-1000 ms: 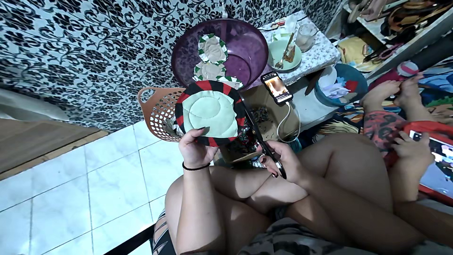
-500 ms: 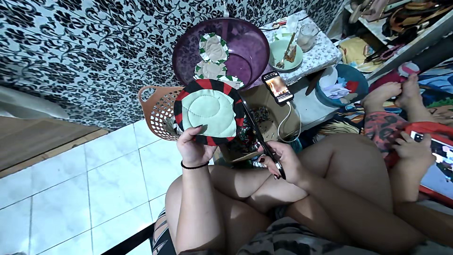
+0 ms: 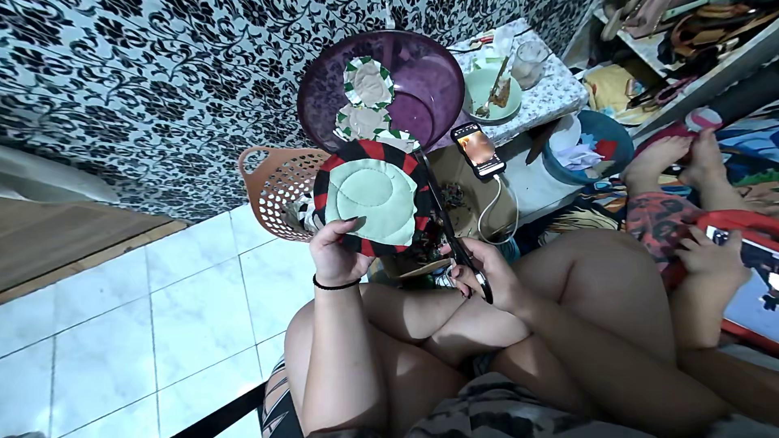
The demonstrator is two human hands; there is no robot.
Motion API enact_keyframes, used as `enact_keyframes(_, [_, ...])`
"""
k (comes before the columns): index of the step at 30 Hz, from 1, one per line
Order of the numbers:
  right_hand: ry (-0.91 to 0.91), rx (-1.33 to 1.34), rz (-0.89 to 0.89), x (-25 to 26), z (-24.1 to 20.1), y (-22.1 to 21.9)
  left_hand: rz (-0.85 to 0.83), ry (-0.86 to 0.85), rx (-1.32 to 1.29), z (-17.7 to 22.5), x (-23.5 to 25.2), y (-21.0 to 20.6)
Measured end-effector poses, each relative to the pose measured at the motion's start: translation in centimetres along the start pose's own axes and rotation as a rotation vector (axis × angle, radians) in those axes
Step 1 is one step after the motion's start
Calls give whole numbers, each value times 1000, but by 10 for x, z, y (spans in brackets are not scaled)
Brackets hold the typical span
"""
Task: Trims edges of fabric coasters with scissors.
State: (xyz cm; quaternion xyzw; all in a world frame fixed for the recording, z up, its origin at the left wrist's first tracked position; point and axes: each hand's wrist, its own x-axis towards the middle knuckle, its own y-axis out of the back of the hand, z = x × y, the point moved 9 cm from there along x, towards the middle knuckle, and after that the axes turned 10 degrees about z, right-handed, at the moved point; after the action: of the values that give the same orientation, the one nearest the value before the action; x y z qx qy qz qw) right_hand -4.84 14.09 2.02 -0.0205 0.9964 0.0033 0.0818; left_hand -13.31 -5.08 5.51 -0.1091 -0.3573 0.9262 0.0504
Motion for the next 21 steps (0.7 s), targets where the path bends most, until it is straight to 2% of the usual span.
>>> enact_keyframes(10, [-17,-1,33,0,-1,4,-25,0,33,0,-1,-3])
enact_keyframes(21, [-26,-31,91,0,-2,8,59,2,65,3,-2,0])
